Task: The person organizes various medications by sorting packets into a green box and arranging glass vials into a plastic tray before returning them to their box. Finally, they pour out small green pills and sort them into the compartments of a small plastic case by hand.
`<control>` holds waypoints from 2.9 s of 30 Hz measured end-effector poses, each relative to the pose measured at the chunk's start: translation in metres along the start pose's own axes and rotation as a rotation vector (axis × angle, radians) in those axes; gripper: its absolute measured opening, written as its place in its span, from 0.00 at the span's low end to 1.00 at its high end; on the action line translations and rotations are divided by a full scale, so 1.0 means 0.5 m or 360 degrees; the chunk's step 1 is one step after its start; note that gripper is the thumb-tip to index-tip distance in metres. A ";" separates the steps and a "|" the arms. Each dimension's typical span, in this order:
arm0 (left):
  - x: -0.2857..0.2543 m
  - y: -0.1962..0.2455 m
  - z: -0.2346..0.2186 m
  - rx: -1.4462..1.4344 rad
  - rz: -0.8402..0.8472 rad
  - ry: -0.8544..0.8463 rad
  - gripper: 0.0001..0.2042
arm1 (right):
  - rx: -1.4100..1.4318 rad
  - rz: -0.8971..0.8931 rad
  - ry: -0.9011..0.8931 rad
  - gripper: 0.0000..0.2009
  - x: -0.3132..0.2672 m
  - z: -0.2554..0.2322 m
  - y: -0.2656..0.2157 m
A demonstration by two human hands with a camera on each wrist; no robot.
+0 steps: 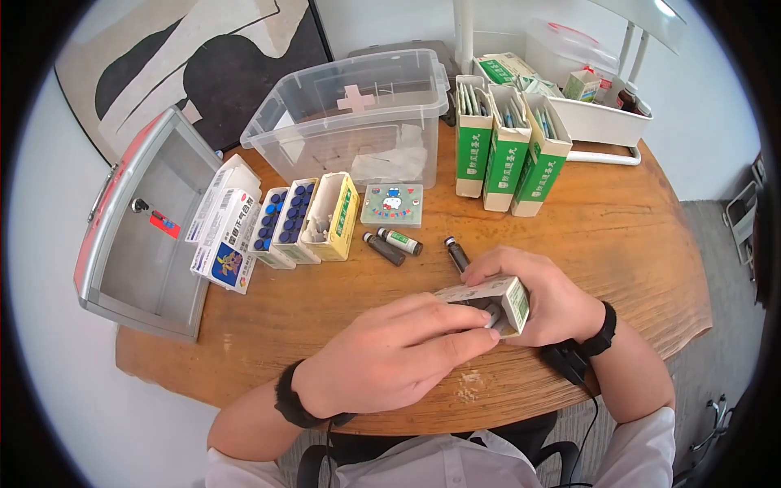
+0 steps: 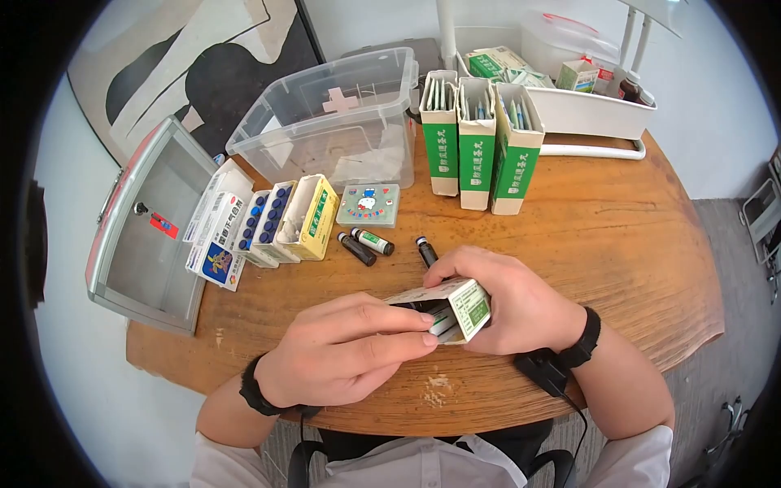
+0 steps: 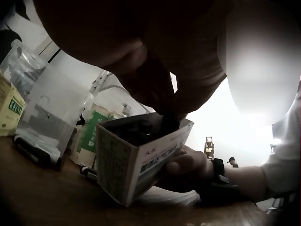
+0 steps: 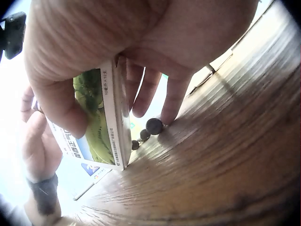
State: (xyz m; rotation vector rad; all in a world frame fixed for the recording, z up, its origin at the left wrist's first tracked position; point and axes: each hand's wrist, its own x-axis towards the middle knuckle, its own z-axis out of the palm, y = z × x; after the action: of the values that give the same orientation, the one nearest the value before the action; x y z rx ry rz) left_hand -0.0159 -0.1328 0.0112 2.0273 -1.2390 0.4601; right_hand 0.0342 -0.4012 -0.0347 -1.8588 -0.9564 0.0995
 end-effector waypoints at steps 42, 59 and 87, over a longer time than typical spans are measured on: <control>0.038 0.018 -0.022 0.0284 -0.0076 -0.0245 0.20 | -0.0034 0.0018 0.0027 0.32 -0.006 0.002 -0.004; 0.045 -0.146 -0.010 0.0497 -0.0319 -0.0406 0.19 | 0.0022 -0.0067 -0.0075 0.30 0.001 -0.010 0.009; 0.075 0.012 -0.047 0.0110 -0.0325 -0.0239 0.13 | 0.0054 -0.0004 0.0004 0.29 -0.003 -0.003 0.008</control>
State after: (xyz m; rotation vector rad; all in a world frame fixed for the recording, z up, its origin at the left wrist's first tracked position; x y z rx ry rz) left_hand -0.0019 -0.1409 0.0529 2.2536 -1.1002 0.2601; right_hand 0.0362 -0.4040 -0.0374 -1.8265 -0.9495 0.1111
